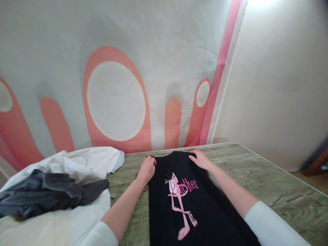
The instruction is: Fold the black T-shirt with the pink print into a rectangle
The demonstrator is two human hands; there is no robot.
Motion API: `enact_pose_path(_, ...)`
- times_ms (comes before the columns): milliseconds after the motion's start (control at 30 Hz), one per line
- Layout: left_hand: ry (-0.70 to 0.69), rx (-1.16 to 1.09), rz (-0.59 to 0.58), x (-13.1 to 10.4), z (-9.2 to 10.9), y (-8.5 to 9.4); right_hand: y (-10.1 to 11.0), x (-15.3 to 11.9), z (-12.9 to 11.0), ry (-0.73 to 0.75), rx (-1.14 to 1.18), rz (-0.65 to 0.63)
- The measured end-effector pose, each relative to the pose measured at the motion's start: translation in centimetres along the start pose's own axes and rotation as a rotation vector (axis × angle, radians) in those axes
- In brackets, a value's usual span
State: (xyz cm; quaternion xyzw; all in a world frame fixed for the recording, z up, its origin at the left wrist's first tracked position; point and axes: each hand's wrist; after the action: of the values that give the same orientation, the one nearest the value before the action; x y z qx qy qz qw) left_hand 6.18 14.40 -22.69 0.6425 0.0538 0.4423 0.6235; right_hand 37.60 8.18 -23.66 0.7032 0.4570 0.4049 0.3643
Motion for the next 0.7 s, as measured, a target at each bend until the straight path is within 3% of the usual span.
enact_pose_path(133, 0.004, -0.008, -0.046, 0.3, 1.9, 1.1, 0.9, 0.2, 4.6, -0.109, 0.001, 0.095)
enact_pose_path(233, 0.008, -0.035, -0.126, 0.5, 4.1, 1.4, 0.6, -0.3, 6.1, -0.154, 0.019, 0.114)
enact_pose_path(433, 0.005, -0.092, -0.288, -0.7, 7.1, 0.3, -0.2, -0.5, 5.9, -0.167, 0.056, 0.140)
enact_pose_path(700, -0.064, -0.071, -0.314, -1.5, 6.6, -0.5, -0.3, -0.6, 5.8, -0.141, 0.034, 0.144)
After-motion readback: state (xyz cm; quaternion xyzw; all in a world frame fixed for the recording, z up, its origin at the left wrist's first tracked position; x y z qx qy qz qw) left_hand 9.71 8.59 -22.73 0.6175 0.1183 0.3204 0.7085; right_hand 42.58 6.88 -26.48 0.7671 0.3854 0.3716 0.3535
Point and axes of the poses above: each hand's wrist, its own x-axis towards the middle knuckle, its own y-axis out of the back of the hand, z = x × y, and after that the axes turned 4 degrees about -y, right-handed
